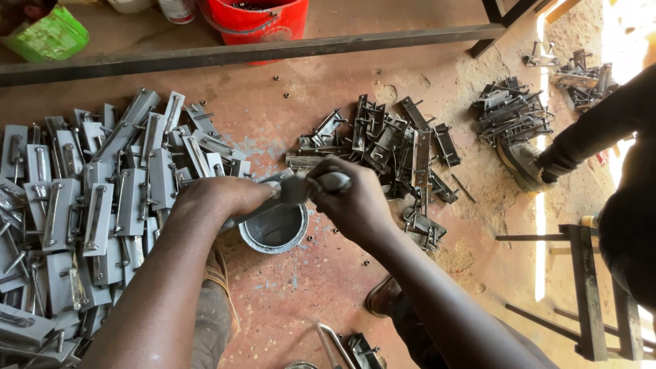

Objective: Dipping metal parts into paint and using a small applicator to spread it evenly before placing them on the floor

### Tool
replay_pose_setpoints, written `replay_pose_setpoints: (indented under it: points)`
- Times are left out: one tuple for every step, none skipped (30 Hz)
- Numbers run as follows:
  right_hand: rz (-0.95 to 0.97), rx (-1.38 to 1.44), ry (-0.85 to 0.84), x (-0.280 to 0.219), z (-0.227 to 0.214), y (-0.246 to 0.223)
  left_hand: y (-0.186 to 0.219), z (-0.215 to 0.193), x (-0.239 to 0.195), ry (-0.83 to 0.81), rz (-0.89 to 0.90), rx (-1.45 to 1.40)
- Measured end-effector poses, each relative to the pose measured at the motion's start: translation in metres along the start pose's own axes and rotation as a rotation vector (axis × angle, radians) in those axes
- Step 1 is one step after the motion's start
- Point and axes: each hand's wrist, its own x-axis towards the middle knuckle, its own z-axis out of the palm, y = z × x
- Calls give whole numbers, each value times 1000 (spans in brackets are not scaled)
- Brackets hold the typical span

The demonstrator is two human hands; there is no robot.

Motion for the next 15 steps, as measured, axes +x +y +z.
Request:
replay_pose_setpoints:
  points:
    - [3, 0, 2, 2, -4, 4, 1, -3, -11, -2, 2, 3]
    - [-15, -113, 1, 5, -8, 7, 1, -7, -22, 19, 16, 6]
    - [-34, -226, 0, 8, -12, 10, 1, -10, -33, 39, 31, 10]
    - [-38, -227, -1, 9, -15, 11, -4, -6, -16, 41, 30, 6]
    - [34, -115, 21, 11, -19, 12, -9, -2, 1, 64, -30, -82]
    - [109, -3, 44, 11, -22, 13, -15, 3, 18, 84, -88, -167]
    - [108, -3, 43, 15, -22, 11, -14, -3, 12, 85, -89, -169]
    - [137, 39, 40, 17, -23, 9, -13, -7, 6, 78, -60, -115]
    - [167, 81, 38, 18, -23, 7, -13, -11, -1, 71, -31, -61]
    - [168, 81, 37, 17, -19, 15, -15, -11, 3, 70, -32, -61]
    - [224, 30, -40, 16, -15, 22, -17, -11, 8, 125, -19, -125]
    - [275, -28, -114, 17, -14, 30, -17, -12, 13, 184, 2, -193]
    - [274, -35, -112, 14, -10, 44, -15, -15, 10, 185, 8, -197]
    - [313, -84, -181, 11, -2, 58, -17, -16, 6, 187, 18, -195]
    - [352, -133, -251, 8, 7, 72, -19, -17, 3, 188, 27, -193]
